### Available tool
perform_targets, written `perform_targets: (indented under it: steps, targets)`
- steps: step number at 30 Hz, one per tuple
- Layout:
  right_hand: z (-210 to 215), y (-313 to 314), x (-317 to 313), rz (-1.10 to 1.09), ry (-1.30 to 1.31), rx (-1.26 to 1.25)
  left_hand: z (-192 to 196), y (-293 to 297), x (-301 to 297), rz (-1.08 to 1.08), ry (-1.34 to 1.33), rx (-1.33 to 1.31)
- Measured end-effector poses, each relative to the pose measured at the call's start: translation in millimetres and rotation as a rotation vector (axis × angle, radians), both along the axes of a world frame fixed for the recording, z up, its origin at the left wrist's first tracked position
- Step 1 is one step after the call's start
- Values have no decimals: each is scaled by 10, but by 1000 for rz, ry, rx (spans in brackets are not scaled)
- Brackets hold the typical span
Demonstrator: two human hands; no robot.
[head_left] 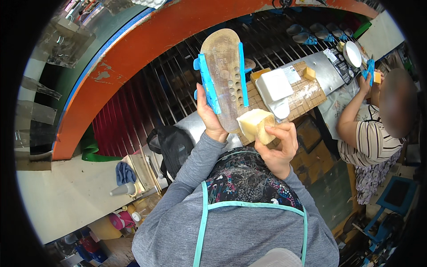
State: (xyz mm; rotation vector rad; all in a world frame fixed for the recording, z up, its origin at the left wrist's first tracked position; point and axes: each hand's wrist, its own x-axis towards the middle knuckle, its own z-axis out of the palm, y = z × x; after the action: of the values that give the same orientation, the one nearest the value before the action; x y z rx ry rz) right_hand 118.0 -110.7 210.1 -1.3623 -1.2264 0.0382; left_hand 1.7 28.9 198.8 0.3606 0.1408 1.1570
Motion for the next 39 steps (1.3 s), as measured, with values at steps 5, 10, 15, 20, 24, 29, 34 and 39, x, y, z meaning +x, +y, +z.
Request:
perform_targets:
  steps: [5,10,15,20,24,29,34,39]
  targets:
    - [-29,39,13,-42,6,-9,-41,10,-23,-55,-49,-31]
    - [-37,5,57,-110,-28,-15,-45,28,-74,-123,-125,-23]
    - [33,20,73,-116,-144,79,-39,37,-26,-38,36,-58]
    - [52,15,-1,35,-333,74,-18,128,19,-36,45,-46]
    - [70,-40,11,69,-299,66,55,248,-10,53,81,-67]
    - [123,66,48,18,-257,104,104,132,183,6,84,-73]
    - [-23,-14,156,105,-266,43,-79,263,153,-146,-24,-75]
    - [-823,-303,589,-169,-17,-332,-374,586,-469,-393,-100,-188]
